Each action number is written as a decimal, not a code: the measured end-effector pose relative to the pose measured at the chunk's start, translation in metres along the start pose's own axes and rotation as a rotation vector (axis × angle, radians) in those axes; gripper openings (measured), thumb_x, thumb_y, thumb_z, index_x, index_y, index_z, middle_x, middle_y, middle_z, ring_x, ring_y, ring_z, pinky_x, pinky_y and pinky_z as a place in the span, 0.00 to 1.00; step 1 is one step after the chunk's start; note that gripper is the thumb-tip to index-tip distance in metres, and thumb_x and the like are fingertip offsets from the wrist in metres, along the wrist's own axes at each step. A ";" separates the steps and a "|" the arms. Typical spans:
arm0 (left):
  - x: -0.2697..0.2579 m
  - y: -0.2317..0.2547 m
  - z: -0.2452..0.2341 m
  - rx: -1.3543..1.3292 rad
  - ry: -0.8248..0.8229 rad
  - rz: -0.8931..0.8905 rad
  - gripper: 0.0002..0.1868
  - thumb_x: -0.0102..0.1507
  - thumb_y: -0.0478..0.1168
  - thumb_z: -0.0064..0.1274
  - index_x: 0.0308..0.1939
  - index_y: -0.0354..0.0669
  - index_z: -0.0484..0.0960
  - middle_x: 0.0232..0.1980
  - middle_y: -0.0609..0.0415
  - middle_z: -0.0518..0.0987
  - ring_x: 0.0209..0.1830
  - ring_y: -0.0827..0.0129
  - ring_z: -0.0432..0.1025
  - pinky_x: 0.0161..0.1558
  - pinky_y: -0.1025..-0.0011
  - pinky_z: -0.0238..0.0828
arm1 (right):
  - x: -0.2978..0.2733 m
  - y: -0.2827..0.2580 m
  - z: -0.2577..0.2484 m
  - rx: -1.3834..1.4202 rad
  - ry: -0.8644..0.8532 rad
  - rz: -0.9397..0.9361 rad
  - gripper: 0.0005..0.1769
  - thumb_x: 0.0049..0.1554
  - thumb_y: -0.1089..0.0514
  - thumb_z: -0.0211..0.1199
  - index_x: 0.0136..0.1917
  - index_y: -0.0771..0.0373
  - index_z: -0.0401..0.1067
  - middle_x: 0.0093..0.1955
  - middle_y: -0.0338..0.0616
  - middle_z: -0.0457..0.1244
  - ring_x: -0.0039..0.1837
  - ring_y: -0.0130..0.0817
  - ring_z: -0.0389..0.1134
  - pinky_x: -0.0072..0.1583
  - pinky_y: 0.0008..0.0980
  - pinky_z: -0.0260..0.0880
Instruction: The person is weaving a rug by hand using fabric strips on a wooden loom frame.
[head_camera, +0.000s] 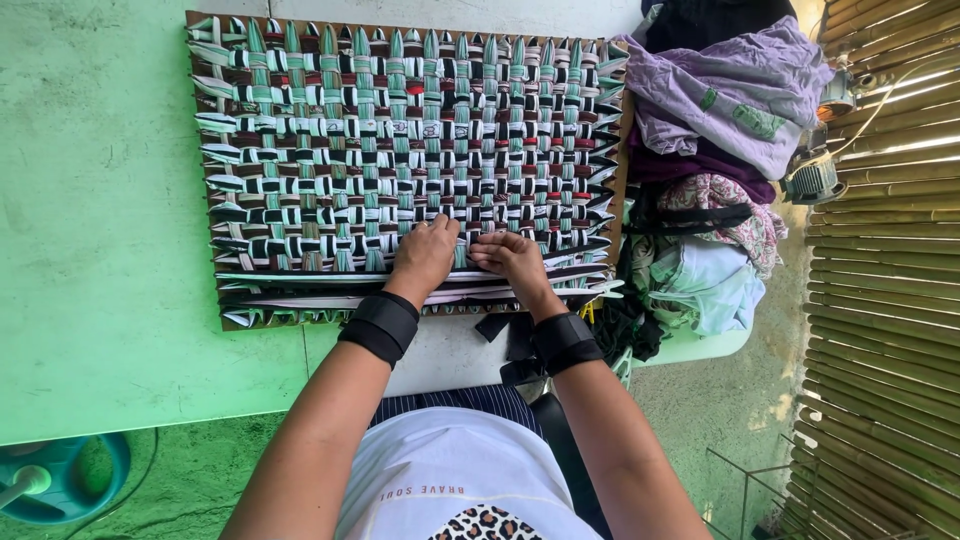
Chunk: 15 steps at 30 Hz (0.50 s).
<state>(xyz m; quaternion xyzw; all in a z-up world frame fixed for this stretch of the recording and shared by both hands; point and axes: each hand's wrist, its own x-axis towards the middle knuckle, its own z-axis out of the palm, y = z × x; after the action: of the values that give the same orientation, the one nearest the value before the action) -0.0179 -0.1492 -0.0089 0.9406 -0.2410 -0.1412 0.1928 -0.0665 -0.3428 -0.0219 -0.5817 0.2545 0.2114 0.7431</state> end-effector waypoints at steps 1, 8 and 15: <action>0.001 0.000 0.000 0.000 0.000 0.002 0.07 0.62 0.31 0.52 0.45 0.38 0.77 0.48 0.47 0.77 0.44 0.53 0.79 0.40 0.61 0.81 | 0.001 -0.003 0.000 0.001 0.001 -0.001 0.16 0.64 0.71 0.49 0.63 0.77 0.70 0.56 0.56 0.70 0.54 0.38 0.74 0.60 0.35 0.77; -0.002 -0.004 0.009 0.052 0.043 0.035 0.08 0.63 0.29 0.52 0.45 0.38 0.78 0.48 0.47 0.77 0.42 0.53 0.79 0.37 0.62 0.82 | -0.009 -0.067 0.027 0.485 0.168 -0.265 0.25 0.55 0.78 0.54 0.64 0.63 0.69 0.61 0.30 0.69 0.61 0.27 0.74 0.62 0.34 0.75; -0.003 -0.003 0.010 0.069 0.074 0.040 0.06 0.63 0.31 0.52 0.45 0.39 0.77 0.48 0.46 0.77 0.41 0.54 0.79 0.36 0.63 0.81 | -0.011 -0.031 0.025 -0.776 0.369 -0.097 0.08 0.63 0.56 0.67 0.49 0.62 0.80 0.42 0.45 0.72 0.44 0.40 0.74 0.45 0.36 0.74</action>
<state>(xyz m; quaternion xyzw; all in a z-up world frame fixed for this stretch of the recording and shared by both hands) -0.0224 -0.1481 -0.0186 0.9463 -0.2572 -0.0941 0.1718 -0.0522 -0.3261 0.0132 -0.8573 0.2572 0.1485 0.4206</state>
